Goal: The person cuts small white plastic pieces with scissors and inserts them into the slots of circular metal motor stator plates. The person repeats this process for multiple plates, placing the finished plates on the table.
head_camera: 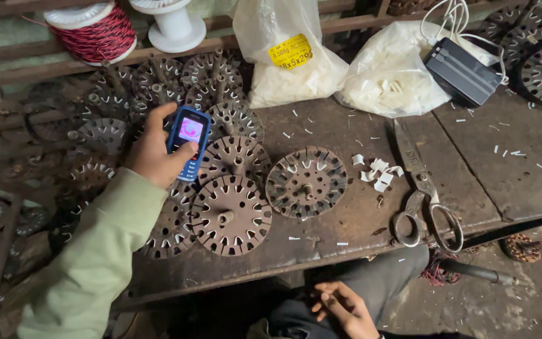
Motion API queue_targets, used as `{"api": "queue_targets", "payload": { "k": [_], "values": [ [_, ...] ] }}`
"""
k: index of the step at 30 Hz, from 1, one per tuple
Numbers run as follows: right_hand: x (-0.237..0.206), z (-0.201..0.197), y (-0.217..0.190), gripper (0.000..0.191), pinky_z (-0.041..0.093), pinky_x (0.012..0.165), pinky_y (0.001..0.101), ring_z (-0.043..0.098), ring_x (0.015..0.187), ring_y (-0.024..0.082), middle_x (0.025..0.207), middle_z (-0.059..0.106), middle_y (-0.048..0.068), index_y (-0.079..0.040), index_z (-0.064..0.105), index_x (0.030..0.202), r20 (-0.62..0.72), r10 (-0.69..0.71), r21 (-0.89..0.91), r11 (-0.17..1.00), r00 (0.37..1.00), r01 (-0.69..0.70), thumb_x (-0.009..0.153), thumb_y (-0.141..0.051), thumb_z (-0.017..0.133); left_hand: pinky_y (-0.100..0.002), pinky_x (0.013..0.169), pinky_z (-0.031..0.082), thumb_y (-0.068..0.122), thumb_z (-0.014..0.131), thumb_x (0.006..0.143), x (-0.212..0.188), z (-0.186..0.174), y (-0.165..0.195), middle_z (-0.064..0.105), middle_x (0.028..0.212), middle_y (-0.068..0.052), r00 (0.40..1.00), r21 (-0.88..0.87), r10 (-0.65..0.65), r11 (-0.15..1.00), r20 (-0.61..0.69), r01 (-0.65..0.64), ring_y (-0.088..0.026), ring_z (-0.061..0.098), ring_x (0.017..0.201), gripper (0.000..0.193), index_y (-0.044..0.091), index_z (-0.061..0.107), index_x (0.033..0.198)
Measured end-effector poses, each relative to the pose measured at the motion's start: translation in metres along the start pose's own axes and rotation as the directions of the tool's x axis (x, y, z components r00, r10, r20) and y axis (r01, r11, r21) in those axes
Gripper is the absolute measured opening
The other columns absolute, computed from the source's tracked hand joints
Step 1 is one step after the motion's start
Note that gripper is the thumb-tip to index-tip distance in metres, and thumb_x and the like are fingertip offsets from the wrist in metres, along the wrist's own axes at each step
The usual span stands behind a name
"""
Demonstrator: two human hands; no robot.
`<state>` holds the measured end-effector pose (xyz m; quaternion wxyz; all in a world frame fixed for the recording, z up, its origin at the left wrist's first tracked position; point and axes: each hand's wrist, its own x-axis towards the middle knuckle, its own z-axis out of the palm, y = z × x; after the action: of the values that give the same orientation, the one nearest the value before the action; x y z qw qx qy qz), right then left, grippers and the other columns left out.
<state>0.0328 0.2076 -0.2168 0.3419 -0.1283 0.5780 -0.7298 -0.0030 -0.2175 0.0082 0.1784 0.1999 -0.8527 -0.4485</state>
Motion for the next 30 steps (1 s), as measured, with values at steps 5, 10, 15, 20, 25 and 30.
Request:
{"api": "queue_targets", "payload": {
  "k": [5, 10, 15, 20, 25, 30],
  "values": [
    [-0.007, -0.003, -0.001, 0.031, 0.061, 0.069, 0.037, 0.073, 0.084, 0.024, 0.105, 0.071, 0.018, 0.007, 0.062, 0.122, -0.026, 0.033, 0.049, 0.998, 0.999, -0.032, 0.097, -0.011, 0.057, -0.044, 0.093, 0.053, 0.003, 0.074, 0.086, 0.0, 0.009, -0.015, 0.066, 0.123, -0.021, 0.976, 0.129, 0.217, 0.968, 0.004, -0.215, -0.033, 0.069, 0.109, 0.075, 0.014, 0.037, 0.15],
    [-0.013, -0.008, 0.011, 0.03, 0.061, 0.069, 0.0363, 0.072, 0.084, 0.023, 0.103, 0.071, 0.015, 0.006, 0.063, 0.121, -0.046, 0.016, 0.08, 0.997, 0.999, -0.012, 0.098, -0.013, 0.057, -0.045, 0.095, 0.05, 0.001, 0.071, 0.085, -0.004, 0.02, -0.031, 0.064, 0.126, -0.025, 0.982, 0.242, 0.174, 0.952, 0.077, -0.188, -0.041, 0.066, 0.113, 0.077, 0.015, 0.035, 0.151],
    [-0.014, -0.012, 0.026, 0.027, 0.06, 0.07, 0.0353, 0.071, 0.082, 0.023, 0.095, 0.071, 0.015, 0.005, 0.064, 0.121, -0.045, 0.004, 0.078, 0.997, 0.999, 0.0, 0.1, -0.012, 0.058, -0.049, 0.093, 0.051, 0.007, 0.074, 0.083, 0.001, 0.017, -0.042, 0.067, 0.12, -0.024, 0.987, 0.379, 0.023, 0.922, 0.156, -0.081, -0.042, 0.067, 0.107, 0.081, 0.019, 0.033, 0.152],
    [-0.019, -0.014, 0.001, 0.025, 0.059, 0.073, 0.0336, 0.07, 0.09, 0.019, 0.101, 0.071, 0.009, 0.004, 0.066, 0.118, -0.048, 0.034, 0.097, 0.995, 0.998, -0.03, 0.097, -0.01, 0.062, -0.048, 0.09, 0.052, 0.019, 0.08, 0.076, -0.004, 0.013, -0.052, 0.067, 0.118, -0.023, 0.968, 0.422, 0.061, 0.892, 0.243, -0.162, -0.039, 0.068, 0.104, 0.089, 0.018, 0.035, 0.152],
    [-0.053, -0.017, -0.093, 0.019, 0.054, 0.073, 0.0268, 0.071, 0.086, 0.013, 0.094, 0.076, 0.004, -0.002, 0.071, 0.106, -0.28, -0.26, -0.538, 0.84, 0.924, 0.073, 0.088, -0.004, 0.066, -0.049, 0.095, 0.049, 0.026, 0.081, 0.077, -0.017, 0.004, -0.049, 0.063, 0.124, -0.028, 0.881, 0.352, 0.352, 0.819, 0.315, -0.453, -0.041, 0.064, 0.113, 0.082, 0.003, 0.042, 0.146],
    [-0.045, 0.002, -0.184, 0.024, 0.049, 0.081, 0.0337, 0.061, 0.088, 0.026, 0.104, 0.067, 0.012, -0.003, 0.069, 0.11, -0.299, -0.784, -0.944, 0.325, 0.544, -0.051, 0.087, -0.004, 0.073, -0.048, 0.092, 0.051, 0.022, 0.071, 0.088, -0.046, -0.006, 0.017, 0.065, 0.123, -0.024, 0.927, 0.515, 0.209, 0.783, 0.311, -0.349, -0.04, 0.064, 0.11, 0.066, 0.004, 0.049, 0.147]
  ]
}}
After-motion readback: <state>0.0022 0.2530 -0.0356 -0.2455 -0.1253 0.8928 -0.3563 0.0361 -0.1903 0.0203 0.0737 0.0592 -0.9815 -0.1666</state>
